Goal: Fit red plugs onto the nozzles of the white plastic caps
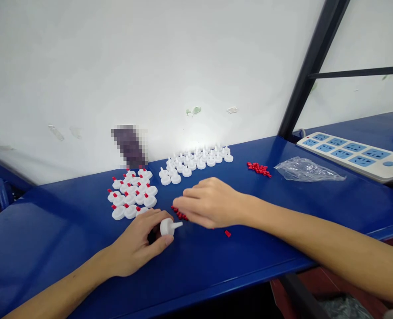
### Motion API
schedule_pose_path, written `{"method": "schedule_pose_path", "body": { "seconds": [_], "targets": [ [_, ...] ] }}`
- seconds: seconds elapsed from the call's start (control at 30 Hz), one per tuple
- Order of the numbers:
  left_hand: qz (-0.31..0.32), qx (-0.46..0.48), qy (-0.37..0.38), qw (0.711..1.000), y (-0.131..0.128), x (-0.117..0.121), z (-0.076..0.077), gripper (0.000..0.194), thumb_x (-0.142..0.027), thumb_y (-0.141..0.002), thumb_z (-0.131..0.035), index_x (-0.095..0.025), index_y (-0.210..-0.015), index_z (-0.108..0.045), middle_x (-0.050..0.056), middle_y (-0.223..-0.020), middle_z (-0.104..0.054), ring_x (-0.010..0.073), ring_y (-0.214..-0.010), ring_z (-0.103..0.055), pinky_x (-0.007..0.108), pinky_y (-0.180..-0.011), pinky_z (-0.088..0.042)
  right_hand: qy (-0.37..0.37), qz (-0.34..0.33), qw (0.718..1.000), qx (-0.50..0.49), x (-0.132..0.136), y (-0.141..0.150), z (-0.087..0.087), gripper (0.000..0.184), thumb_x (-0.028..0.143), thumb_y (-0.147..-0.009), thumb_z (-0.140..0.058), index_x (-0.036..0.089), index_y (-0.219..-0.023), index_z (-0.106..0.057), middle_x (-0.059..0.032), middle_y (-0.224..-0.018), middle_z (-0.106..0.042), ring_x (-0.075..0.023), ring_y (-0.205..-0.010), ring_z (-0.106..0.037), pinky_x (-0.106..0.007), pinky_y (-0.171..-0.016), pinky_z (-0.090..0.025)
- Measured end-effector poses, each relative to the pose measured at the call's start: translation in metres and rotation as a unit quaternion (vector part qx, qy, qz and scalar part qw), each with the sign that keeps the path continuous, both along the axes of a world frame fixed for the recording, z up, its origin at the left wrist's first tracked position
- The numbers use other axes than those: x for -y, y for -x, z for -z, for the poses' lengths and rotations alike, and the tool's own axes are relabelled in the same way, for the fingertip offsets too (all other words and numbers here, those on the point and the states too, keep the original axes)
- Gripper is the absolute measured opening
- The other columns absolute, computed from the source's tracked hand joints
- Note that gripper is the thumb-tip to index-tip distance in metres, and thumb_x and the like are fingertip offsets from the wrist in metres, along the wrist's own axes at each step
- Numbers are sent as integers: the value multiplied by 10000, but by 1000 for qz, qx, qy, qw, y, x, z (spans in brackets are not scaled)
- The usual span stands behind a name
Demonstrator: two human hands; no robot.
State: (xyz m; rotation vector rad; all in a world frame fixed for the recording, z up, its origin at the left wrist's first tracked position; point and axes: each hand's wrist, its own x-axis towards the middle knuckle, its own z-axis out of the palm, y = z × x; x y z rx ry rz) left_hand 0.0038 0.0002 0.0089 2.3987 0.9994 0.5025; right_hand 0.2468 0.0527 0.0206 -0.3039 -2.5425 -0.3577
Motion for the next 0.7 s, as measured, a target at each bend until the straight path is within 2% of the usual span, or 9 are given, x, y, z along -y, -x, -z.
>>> {"method": "schedule_pose_path", "body": {
  "seconds": [0.1, 0.23, 0.37, 0.5, 0.6, 0.7],
  "targets": [
    [-15, -6, -8, 1000, 7, -7, 0, 311, -442, -968, -487, -191, -784, -484, -12, -718, -510, 166, -677, -443, 309, -669, -329, 84, 64, 990, 94, -18, -11, 0, 231, 212, -1001, -441, 168, -1091, -649, -15, -826, -652, -121, -621, -530, -274, -571, -324],
    [-3, 1, -24, 1000, 10, -8, -3, 255, -413, -951, -502, -188, -834, -532, 7, -789, -576, 176, -713, -465, 332, -726, -332, 190, 58, 969, 147, -27, -16, 2, 235, 234, -1019, -454, 209, -1150, -647, -13, -901, -646, -124, -714, -586, -253, -603, -359],
    [39, -8, -17, 999, 5, 4, -8, 200, -389, -891, -563, -191, -863, -556, -15, -757, -578, 158, -674, -447, 351, -765, -300, 221, 49, 962, 153, -26, -12, 4, 257, 251, -1035, -429, 219, -1139, -663, -16, -889, -626, -121, -687, -571, -251, -604, -372],
    [59, 8, 34, 998, 1, 11, -10, 220, -378, -851, -589, -190, -759, -521, -40, -670, -542, 135, -622, -413, 334, -745, -297, 221, 58, 963, 142, -26, -9, 6, 240, 245, -1030, -436, 205, -1098, -663, -20, -906, -636, -123, -678, -562, -254, -593, -372],
    [46, 29, 66, 996, 1, 10, -9, 258, -363, -846, -571, -190, -677, -481, -42, -593, -514, 134, -599, -398, 317, -711, -312, 220, 68, 968, 94, -24, -6, 6, 207, 236, -1014, -462, 172, -1069, -652, -41, -952, -665, -132, -710, -580, -265, -621, -397],
    [23, 52, 77, 995, 3, 7, -7, 288, -370, -854, -551, -194, -642, -467, -22, -572, -517, 152, -626, -442, 300, -661, -329, 262, 51, 963, 25, -15, -1, 5, 148, 229, -966, -541, 151, -1012, -658, -24, -841, -684, -114, -638, -577, -248, -599, -420]
  ]
}}
